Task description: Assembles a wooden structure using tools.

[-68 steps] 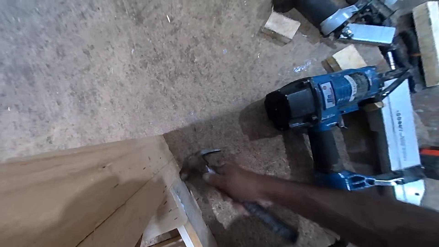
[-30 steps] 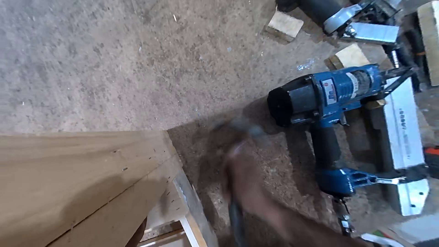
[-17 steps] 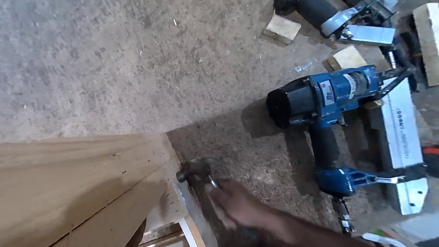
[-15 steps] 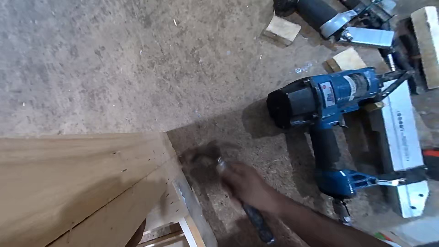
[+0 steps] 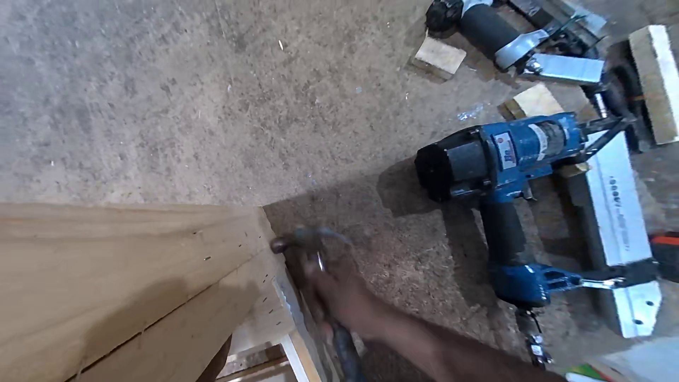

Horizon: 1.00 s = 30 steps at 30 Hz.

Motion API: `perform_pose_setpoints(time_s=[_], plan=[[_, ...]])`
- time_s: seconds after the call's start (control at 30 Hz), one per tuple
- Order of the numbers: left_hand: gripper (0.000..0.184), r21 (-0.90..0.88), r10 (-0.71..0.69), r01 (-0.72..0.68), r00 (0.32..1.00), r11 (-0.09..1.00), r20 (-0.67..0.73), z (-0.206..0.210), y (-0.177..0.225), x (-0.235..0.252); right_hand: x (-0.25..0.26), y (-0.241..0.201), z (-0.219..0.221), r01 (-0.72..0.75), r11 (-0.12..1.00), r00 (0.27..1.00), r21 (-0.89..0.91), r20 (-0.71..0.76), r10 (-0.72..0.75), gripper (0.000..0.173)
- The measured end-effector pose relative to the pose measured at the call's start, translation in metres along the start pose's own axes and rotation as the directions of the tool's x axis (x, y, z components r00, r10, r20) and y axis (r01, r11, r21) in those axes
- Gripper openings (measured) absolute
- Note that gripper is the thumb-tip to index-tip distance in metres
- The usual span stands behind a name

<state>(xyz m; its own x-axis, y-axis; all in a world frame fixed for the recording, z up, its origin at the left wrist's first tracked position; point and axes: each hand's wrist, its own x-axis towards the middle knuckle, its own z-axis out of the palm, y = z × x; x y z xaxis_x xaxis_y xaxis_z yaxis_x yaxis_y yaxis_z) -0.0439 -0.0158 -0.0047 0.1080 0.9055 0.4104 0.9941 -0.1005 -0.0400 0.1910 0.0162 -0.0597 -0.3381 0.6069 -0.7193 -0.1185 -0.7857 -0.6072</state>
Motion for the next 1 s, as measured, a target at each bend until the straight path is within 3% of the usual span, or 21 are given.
perform_pose_setpoints(time_s=[0.03, 0.1, 0.2, 0.23, 0.3, 0.33, 0.4, 0.47, 0.53, 0.57, 0.63, 0.7, 0.73, 0.8, 0.83, 0.87, 0.97, 1.0], plan=[[0.034, 0.007, 0.074, -0.074, 0.997, 0.997, -0.028, -0.003, 0.003, 0.006, -0.003, -0.006, -0.004, -0.047, 0.99, 0.995, -0.136, 0.085, 0.059, 0.046], [0.033, 0.002, 0.191, -0.191, 0.979, 0.982, -0.076, 0.003, -0.009, 0.001, -0.003, -0.017, -0.026, -0.068, 0.97, 0.993, -0.231, 0.078, 0.088, 0.05], [0.041, -0.027, 0.108, -0.108, 0.994, 0.994, 0.001, -0.003, -0.009, 0.001, 0.007, -0.018, -0.025, 0.038, 0.994, 0.986, 0.103, -0.167, -0.02, 0.061], [0.041, -0.025, 0.087, -0.087, 0.996, 0.996, 0.003, -0.002, -0.012, -0.003, 0.008, -0.013, -0.015, 0.045, 0.99, 0.979, 0.135, -0.205, -0.016, 0.062], [0.04, 0.012, 0.1, -0.1, 0.995, 0.995, -0.03, 0.01, -0.025, -0.014, 0.004, -0.006, 0.004, -0.04, 0.998, 0.997, -0.055, -0.072, 0.036, 0.055], [0.041, 0.041, 0.111, -0.11, 0.993, 0.993, -0.047, 0.013, -0.029, -0.016, 0.001, -0.005, 0.003, -0.081, 0.985, 0.996, -0.15, 0.017, 0.085, 0.05], [0.039, 0.119, 0.097, -0.092, 0.994, 0.989, -0.041, 0.012, -0.027, -0.018, -0.01, -0.008, -0.016, -0.072, 0.974, 0.994, -0.213, 0.062, 0.087, 0.05], [0.041, 0.128, 0.06, -0.055, 0.997, 0.99, -0.038, 0.01, -0.024, -0.016, -0.018, -0.006, -0.024, 0.044, 0.999, 0.998, 0.017, -0.054, -0.043, 0.054], [0.045, 0.098, -0.001, 0.0, 1.0, 0.995, 0.007, 0.006, -0.022, -0.016, -0.024, 0.002, -0.005, 0.132, 0.969, 0.979, 0.211, -0.179, -0.094, 0.059], [0.047, 0.081, -0.028, 0.027, 0.999, 0.996, 0.016, 0.005, -0.022, -0.015, -0.027, 0.007, 0.006, 0.117, 0.979, 0.986, 0.165, -0.136, -0.094, 0.057], [0.05, 0.042, -0.048, 0.048, 0.999, 0.998, 0.013, 0.008, -0.026, -0.013, -0.036, 0.008, 0.009, -0.008, 0.995, 0.997, -0.098, 0.074, 0.015, 0.047], [0.051, 0.003, -0.046, 0.046, 0.999, 0.999, 0.011, 0.01, -0.029, -0.013, -0.04, 0.003, -0.018, -0.023, 0.961, 0.995, -0.275, 0.088, 0.049, 0.048], [0.052, -0.011, -0.05, 0.05, 0.999, 0.999, 0.012, 0.009, -0.029, -0.013, -0.041, 0.002, -0.029, 0.028, 0.971, 0.999, -0.236, 0.032, -0.021, 0.047], [0.053, -0.009, -0.067, 0.067, 0.997, 0.998, 0.035, 0.007, -0.03, -0.013, -0.038, 0.002, -0.026, 0.183, 0.977, 0.968, 0.11, -0.192, -0.159, 0.054], [0.055, 0.008, -0.066, 0.066, 0.997, 0.998, 0.043, 0.006, -0.03, -0.013, -0.035, 0.0, -0.014, 0.221, 0.94, 0.946, 0.262, -0.292, -0.141, 0.058], [0.056, 0.024, -0.065, 0.064, 0.997, 0.998, 0.05, 0.006, -0.03, -0.013, -0.032, 0.002, 0.0, 0.216, 0.93, 0.945, 0.297, -0.305, -0.122, 0.059], [0.058, 0.042, -0.061, 0.058, 0.996, 0.997, 0.067, 0.007, -0.033, -0.011, -0.031, 0.009, 0.022, -0.004, 0.999, 1.0, -0.034, 0.03, 0.005, 0.047], [0.059, 0.033, -0.065, 0.063, 0.995, 0.997, 0.07, 0.007, -0.034, -0.011, -0.033, 0.005, 0.013, -0.02, 0.991, 0.997, -0.135, 0.073, 0.03, 0.046]])
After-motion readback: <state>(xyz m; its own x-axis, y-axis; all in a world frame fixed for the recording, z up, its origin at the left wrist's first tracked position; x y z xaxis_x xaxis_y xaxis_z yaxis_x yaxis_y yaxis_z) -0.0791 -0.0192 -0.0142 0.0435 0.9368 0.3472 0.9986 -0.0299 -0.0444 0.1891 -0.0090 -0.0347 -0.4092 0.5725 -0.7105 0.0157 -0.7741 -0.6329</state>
